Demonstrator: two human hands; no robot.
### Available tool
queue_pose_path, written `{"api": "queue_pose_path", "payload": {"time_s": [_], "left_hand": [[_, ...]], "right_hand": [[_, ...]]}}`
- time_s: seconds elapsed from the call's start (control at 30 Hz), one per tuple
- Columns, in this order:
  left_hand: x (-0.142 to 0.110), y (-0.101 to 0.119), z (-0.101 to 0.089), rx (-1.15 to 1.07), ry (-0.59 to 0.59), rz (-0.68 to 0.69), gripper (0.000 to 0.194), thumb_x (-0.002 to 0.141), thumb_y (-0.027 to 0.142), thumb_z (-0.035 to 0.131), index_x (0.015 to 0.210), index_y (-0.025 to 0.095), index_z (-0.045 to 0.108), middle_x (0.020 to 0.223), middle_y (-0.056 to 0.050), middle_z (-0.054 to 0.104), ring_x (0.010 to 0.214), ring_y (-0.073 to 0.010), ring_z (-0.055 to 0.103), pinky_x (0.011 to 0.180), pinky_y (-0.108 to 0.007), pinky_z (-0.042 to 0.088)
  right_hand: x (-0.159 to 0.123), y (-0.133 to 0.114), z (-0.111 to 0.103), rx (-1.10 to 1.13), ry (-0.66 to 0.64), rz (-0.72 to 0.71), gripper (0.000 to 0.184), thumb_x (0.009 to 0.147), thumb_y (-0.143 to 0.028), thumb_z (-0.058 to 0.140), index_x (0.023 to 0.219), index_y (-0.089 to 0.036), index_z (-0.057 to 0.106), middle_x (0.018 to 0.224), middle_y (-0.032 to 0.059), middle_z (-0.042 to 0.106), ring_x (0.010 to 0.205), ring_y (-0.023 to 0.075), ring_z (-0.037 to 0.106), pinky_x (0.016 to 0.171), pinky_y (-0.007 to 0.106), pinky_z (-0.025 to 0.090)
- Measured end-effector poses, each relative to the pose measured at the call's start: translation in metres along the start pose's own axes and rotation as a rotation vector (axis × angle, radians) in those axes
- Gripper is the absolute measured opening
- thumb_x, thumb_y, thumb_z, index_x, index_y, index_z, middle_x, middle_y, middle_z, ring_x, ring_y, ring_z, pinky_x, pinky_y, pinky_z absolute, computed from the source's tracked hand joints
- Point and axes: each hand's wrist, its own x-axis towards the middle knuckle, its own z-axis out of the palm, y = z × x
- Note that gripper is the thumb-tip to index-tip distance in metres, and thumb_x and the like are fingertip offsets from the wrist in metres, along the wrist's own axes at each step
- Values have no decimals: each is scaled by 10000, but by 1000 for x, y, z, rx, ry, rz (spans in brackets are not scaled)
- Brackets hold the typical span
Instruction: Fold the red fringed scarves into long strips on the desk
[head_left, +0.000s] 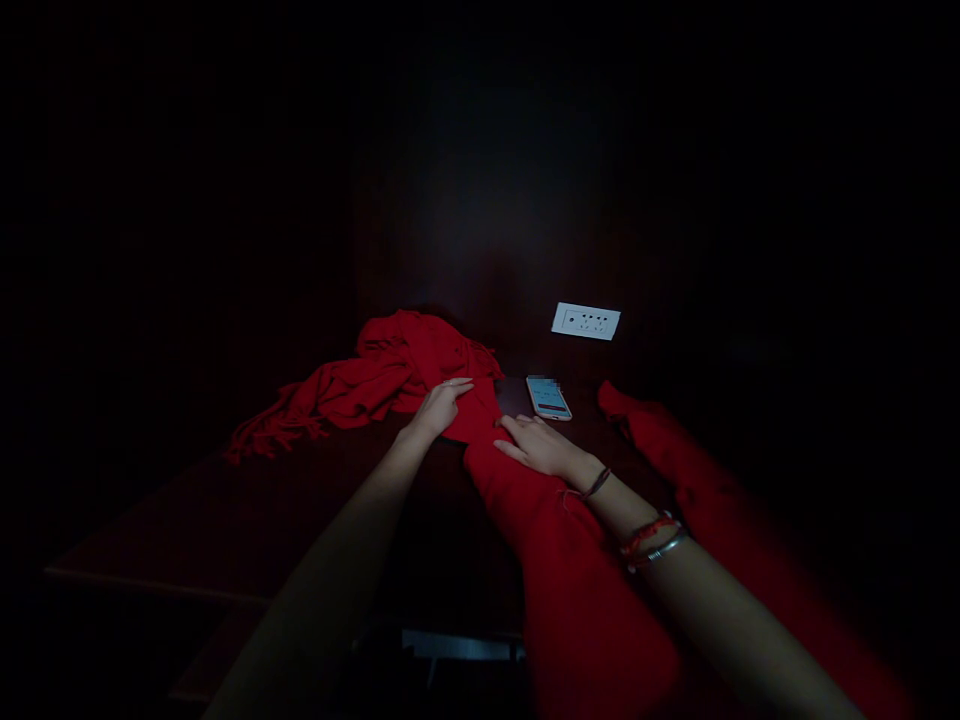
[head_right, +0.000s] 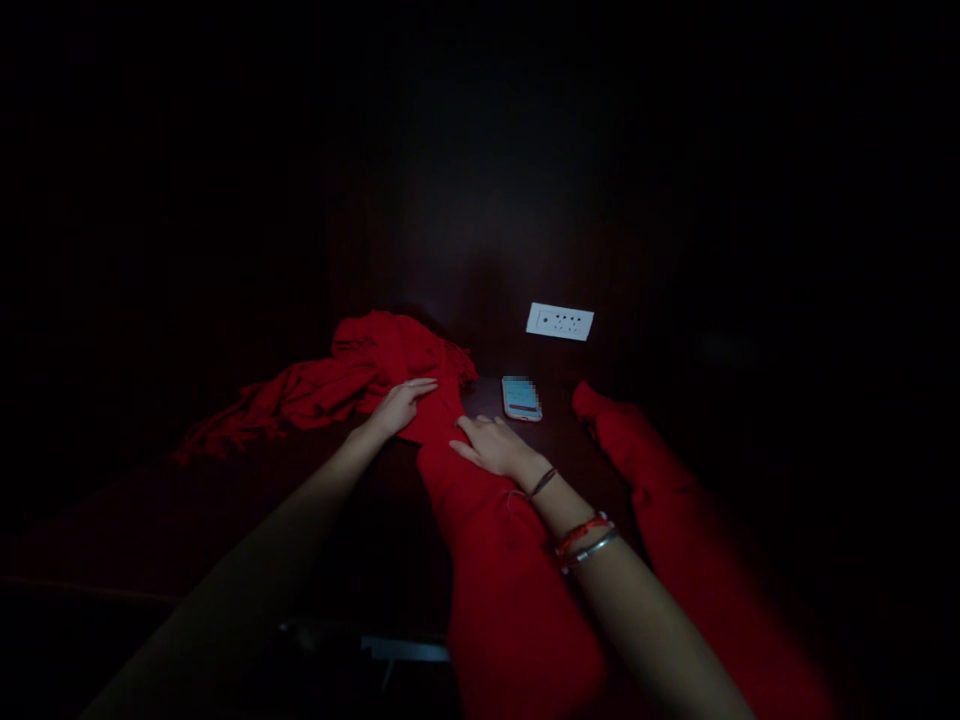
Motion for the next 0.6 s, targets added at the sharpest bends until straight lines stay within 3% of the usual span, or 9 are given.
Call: {"api": "queue_pose_path", "payload": {"time_s": [0.13, 0.23, 0.33, 0.43, 0.5, 0.6], "left_hand": [[-2, -6, 3, -131, -44, -66, 440, 698, 15, 324, 1073, 133, 524, 1192, -57, 456, 1107, -147, 387, 972, -292, 260], [-5, -5, 1, -311, -70, -143, 389, 759, 122, 361, 1135, 139, 463, 1241, -67, 396, 1153, -148, 321, 985, -297, 212], [-10, 1, -9, -505, -142, -379, 579, 717, 203, 498, 1254, 151, 287, 1245, -103, 377, 1123, -188, 360, 944, -320, 269], [-13, 8, -21, -699, -267, -615, 862, 588, 133, 621, 1299, 171, 135, 1214, -139, 389, 959, -207, 494, 799, -316, 403], [-13, 12, -27, -835, -294, -585, 898, 536, 40, 612, 1291, 202, 155, 1237, -129, 356, 884, -181, 524, 726, -283, 435], [-8, 17, -30, -1007, -216, -451, 845, 540, -14, 570, 1263, 255, 222, 1260, -91, 327, 867, -141, 522, 693, -240, 440]], "right_hand": [[3, -8, -15, 31, 154, -51, 436, 811, -389, 352, 1192, -178, 338, 1071, 106, 460, 985, 186, 416, 817, 325, 333], [18, -9, -25, 48, 185, -30, 368, 791, -351, 405, 1114, -178, 439, 1067, 92, 462, 990, 178, 417, 838, 309, 326], [44, 1, -27, 173, 159, 197, 259, 775, -263, 433, 977, -138, 536, 974, 96, 527, 894, 170, 487, 793, 281, 352], [71, 14, -19, 457, 71, 499, 204, 754, -272, 461, 771, -111, 585, 799, 99, 588, 744, 181, 540, 677, 279, 396], [86, 19, -11, 656, 21, 592, 195, 703, -301, 532, 676, -112, 574, 707, 88, 596, 648, 174, 547, 601, 276, 412], [98, 23, 1, 971, 63, 597, 195, 613, -304, 623, 635, -125, 550, 610, 48, 592, 542, 140, 534, 530, 259, 425]]}}
